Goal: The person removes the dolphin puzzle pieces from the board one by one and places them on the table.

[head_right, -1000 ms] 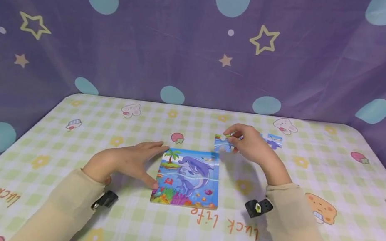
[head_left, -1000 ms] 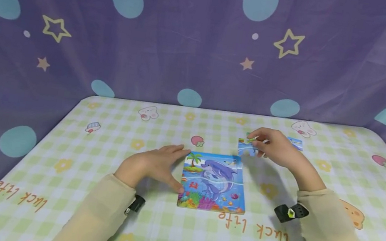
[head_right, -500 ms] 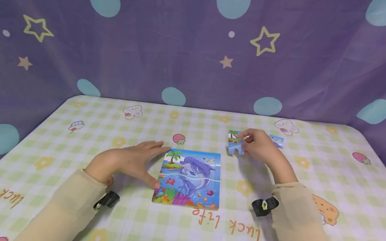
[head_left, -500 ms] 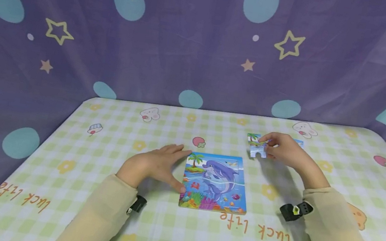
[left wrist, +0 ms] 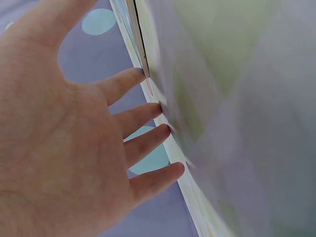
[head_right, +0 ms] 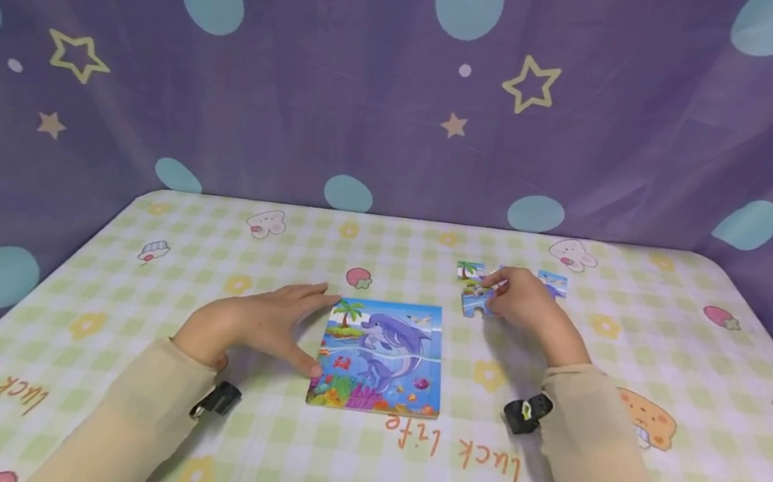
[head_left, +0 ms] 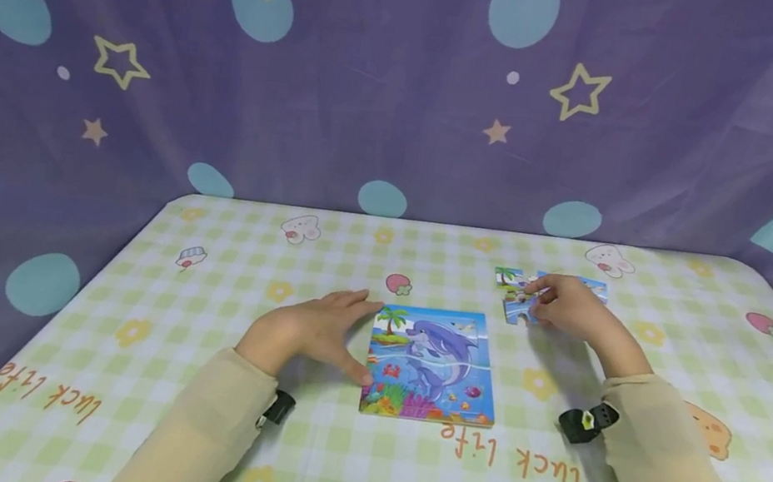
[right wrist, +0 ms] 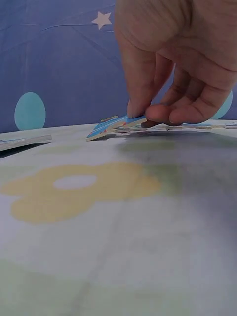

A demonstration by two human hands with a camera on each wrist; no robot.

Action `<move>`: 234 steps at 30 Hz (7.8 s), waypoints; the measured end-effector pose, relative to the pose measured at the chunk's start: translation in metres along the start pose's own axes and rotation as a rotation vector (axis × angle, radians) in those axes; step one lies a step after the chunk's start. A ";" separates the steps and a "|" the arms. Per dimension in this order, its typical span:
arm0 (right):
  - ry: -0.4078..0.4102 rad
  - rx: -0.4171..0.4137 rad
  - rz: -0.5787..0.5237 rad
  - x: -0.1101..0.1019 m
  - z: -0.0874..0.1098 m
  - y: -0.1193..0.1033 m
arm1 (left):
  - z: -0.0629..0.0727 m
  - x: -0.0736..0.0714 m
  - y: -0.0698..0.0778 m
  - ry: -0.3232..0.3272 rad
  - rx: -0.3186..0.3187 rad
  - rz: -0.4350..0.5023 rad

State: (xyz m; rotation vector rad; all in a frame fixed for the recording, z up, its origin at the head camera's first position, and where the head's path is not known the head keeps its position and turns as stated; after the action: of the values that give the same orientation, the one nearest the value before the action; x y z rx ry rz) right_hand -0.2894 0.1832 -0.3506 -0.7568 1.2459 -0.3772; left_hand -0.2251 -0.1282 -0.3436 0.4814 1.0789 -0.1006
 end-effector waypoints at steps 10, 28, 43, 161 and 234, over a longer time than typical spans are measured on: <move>0.011 0.036 0.057 0.003 -0.001 0.002 | -0.002 0.001 -0.001 -0.003 -0.011 -0.013; 0.038 -0.061 0.089 -0.002 0.003 -0.014 | -0.003 0.000 -0.001 0.007 -0.008 -0.018; -0.014 -0.218 -0.043 0.024 0.005 -0.053 | -0.003 0.001 0.000 -0.005 -0.028 -0.007; -0.235 -0.232 -0.168 0.067 0.014 -0.087 | -0.008 0.003 0.008 0.010 0.047 0.014; 0.098 -0.040 -0.041 -0.044 0.014 0.003 | -0.005 0.003 0.008 0.015 0.050 0.010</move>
State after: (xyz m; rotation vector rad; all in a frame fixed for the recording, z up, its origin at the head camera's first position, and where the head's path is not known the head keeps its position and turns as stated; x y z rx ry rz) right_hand -0.2896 0.2177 -0.3201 -0.8070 1.3349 -0.4274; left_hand -0.2255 -0.1181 -0.3453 0.5332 1.0910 -0.1154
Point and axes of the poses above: each hand's wrist, its own z-axis away from the middle knuckle, its own x-axis out of the palm, y = z × x, the point moved 5 cm from there along -z, towards the middle knuckle, and after that the axes turned 1 degree about z, right-handed, at the moved point
